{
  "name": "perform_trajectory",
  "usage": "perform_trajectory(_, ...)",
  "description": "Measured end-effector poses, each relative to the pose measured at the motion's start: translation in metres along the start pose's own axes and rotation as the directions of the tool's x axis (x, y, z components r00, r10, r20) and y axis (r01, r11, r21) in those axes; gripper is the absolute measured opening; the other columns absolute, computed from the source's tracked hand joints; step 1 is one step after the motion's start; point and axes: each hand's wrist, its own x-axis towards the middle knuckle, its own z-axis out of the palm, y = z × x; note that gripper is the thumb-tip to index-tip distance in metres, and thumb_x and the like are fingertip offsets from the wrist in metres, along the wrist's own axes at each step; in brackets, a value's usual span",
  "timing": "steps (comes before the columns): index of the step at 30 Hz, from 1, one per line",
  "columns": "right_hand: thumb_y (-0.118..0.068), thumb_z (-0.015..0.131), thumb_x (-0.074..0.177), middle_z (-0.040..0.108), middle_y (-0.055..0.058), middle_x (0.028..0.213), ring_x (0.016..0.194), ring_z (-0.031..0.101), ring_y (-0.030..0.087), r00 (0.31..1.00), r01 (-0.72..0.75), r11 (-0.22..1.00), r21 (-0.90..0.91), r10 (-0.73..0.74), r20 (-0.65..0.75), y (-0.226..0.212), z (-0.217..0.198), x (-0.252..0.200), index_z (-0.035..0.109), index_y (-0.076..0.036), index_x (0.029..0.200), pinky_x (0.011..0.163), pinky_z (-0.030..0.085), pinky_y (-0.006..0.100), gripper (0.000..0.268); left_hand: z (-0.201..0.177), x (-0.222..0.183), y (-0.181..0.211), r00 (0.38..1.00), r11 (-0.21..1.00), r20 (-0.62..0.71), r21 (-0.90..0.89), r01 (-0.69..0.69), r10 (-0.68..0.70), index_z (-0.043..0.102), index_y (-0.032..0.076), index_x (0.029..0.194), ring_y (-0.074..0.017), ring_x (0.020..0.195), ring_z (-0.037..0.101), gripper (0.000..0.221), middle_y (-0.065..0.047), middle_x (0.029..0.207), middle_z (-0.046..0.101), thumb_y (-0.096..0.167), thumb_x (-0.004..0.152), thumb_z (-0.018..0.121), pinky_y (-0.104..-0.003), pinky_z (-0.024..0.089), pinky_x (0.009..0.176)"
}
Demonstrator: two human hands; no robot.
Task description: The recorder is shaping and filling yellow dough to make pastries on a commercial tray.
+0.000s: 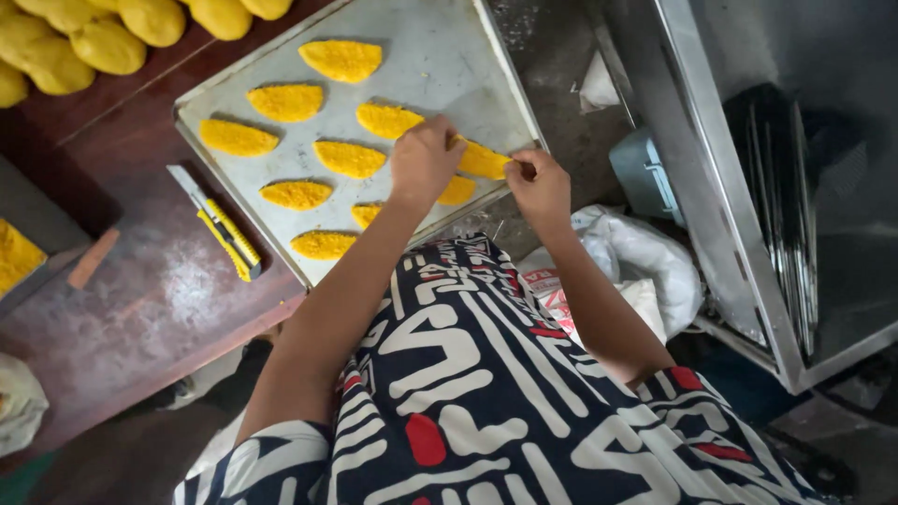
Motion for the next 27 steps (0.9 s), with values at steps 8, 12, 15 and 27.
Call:
perform_trajectory(8, -0.022, 0.076, 0.096, 0.07, 0.014, 0.093, 0.07, 0.07, 0.024, 0.995, 0.096, 0.978, -0.188, -0.098, -0.002, -0.051, -0.011, -0.027, 0.072, -0.004, 0.115, 0.066, 0.055, 0.037, 0.026, -0.085, -0.042, -0.008, 0.994, 0.995, -0.087, 0.086, -0.055, 0.063, 0.073, 0.007, 0.106, -0.0353, 0.088, 0.07, 0.027, -0.014, 0.094, 0.073, 0.028, 0.09, 0.078, -0.047, 0.055, 0.081)
perform_trajectory(12, -0.023, 0.074, 0.098, 0.071, 0.012, 0.096, 0.08, 0.073, 0.023, 0.982, 0.04, 0.999, -0.024, -0.035, 0.188, -0.073, 0.016, -0.042, 0.07, -0.006, 0.116, 0.071, 0.059, 0.035, 0.026, -0.068, -0.058, -0.024, 0.984, 0.972, -0.088, 0.188, -0.137, 0.156, 0.071, 0.005, 0.105, -0.0379, 0.085, 0.067, 0.035, -0.017, 0.094, 0.07, 0.028, 0.082, 0.084, -0.048, 0.054, 0.076)
perform_trajectory(15, -0.021, 0.078, 0.093, 0.069, 0.014, 0.096, 0.081, 0.07, 0.027, 0.986, 0.111, 0.992, -0.064, -0.102, 0.129, -0.066, 0.037, -0.043, 0.066, -0.002, 0.117, 0.074, 0.057, 0.038, 0.033, -0.048, -0.054, -0.019, 0.988, 0.984, -0.074, 0.129, -0.122, 0.132, 0.069, 0.008, 0.09, -0.0366, 0.087, 0.068, 0.026, -0.012, 0.089, 0.072, 0.024, 0.078, 0.084, -0.049, 0.054, 0.08)
perform_trajectory(27, -0.009, 0.079, 0.092, 0.07, 0.008, 0.092, 0.075, 0.065, 0.014, 0.995, -0.027, 0.974, 0.223, 0.004, 0.105, -0.073, 0.042, -0.042, 0.063, -0.002, 0.105, 0.068, 0.055, 0.028, 0.021, -0.089, -0.062, -0.02, 1.0, 0.989, -0.028, -0.149, -0.001, -0.003, 0.062, 0.006, 0.093, -0.0295, 0.073, 0.071, 0.018, -0.009, 0.078, 0.07, 0.011, 0.083, 0.077, -0.044, 0.056, 0.066)
